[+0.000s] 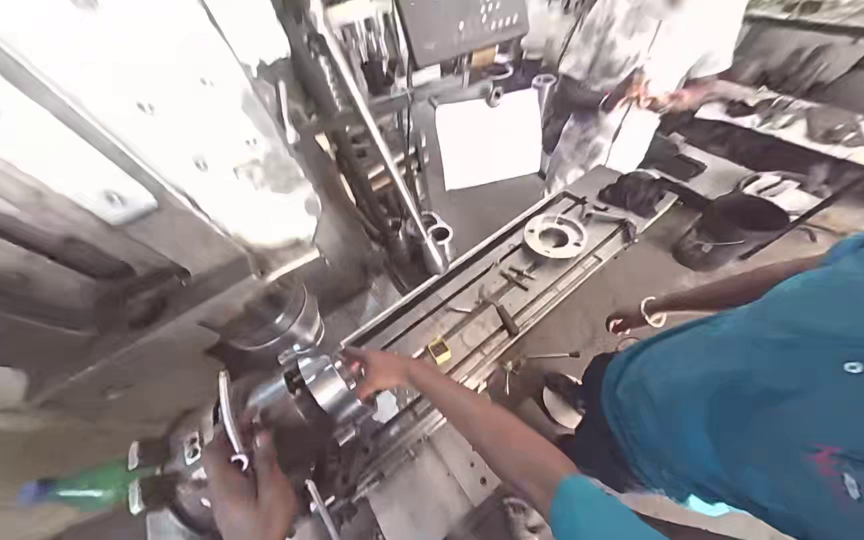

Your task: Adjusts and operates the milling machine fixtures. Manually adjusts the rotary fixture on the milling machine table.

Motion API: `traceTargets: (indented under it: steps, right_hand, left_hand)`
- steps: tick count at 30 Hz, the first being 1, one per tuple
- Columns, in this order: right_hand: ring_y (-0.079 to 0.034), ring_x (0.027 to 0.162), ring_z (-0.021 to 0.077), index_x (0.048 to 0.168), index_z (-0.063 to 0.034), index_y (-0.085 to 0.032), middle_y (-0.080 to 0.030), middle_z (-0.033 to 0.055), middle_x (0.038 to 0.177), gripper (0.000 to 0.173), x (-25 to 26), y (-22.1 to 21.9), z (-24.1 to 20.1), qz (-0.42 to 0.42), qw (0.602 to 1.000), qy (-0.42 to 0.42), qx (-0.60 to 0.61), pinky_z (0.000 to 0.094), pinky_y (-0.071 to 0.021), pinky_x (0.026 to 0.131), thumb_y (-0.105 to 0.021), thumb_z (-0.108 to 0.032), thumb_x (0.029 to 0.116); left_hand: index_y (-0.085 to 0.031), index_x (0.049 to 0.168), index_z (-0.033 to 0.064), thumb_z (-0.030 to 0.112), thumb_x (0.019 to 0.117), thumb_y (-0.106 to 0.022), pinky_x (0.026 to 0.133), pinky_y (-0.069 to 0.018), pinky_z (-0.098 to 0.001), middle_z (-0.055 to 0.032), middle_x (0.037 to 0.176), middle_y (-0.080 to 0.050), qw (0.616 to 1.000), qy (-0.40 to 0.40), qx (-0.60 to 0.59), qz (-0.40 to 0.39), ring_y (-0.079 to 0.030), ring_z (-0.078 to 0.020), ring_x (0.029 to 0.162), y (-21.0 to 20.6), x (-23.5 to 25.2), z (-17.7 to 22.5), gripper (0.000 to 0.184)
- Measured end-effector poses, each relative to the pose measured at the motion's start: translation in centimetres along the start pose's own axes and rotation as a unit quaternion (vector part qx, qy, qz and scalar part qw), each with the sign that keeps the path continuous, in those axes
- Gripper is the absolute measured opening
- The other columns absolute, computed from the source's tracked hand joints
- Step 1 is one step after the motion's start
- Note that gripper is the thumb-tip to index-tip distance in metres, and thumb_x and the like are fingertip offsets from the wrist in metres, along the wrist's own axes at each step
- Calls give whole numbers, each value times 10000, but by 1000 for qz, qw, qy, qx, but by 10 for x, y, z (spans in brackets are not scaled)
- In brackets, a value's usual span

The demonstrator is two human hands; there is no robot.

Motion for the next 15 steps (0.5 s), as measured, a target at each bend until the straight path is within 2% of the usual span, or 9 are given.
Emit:
traceTargets:
  steps: [4,7,9,12,15]
  right_hand:
    - [-567,1277,400,1596,-4,-266,-538,303,1411,1012,-3,-6,-1,-19,1000,6,20,555,-454,1094,-840,32,763]
    - [-556,1309,395,1597,-17,-274,-527,289,1444,1008,-1,-6,0,-22,1000,4,16,557,-441,1117,-853,-4,773]
    - [-560,1302,401,1599,-31,-276,-530,289,1439,1006,-2,-5,0,-25,1000,2,18,566,-450,1103,-848,4,772]
    - [-580,1262,421,1599,-41,-274,-539,303,1415,1024,-1,-8,1,-32,999,9,24,588,-470,1068,-848,23,753]
    - [-572,1265,412,1600,-43,-270,-524,297,1431,1031,0,-7,1,-34,999,16,17,582,-462,1073,-851,26,751]
  left_hand:
    - [-346,1421,-195,190,1051,-492,994,-505,-287,-307,1317,-587,1000,7,-14,-3,-610,-158,1162,-2,-4,-3,554]
    - [-348,1405,-201,188,1056,-481,987,-503,-261,-303,1300,-585,1000,1,-23,-4,-603,-131,1150,-2,-2,-3,539]
    - [-352,1398,-204,180,1056,-478,976,-510,-269,-305,1288,-587,1000,0,-26,-3,-607,-139,1135,-3,-2,-4,530]
    - [-344,1412,-199,168,1053,-482,1040,-485,-328,-312,1305,-589,1000,8,-11,-1,-603,-175,1185,-2,-3,-7,532]
    - [-345,1418,-196,163,1044,-482,1045,-483,-357,-318,1313,-591,1000,14,-7,1,-605,-203,1195,-3,-2,-8,537]
Point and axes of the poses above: each hand's wrist, its own x-axis towards the middle knuckle, its own y-axis out of the back of the hand, z = x × y, the point moved 10 cm from there along x, towards the middle knuckle
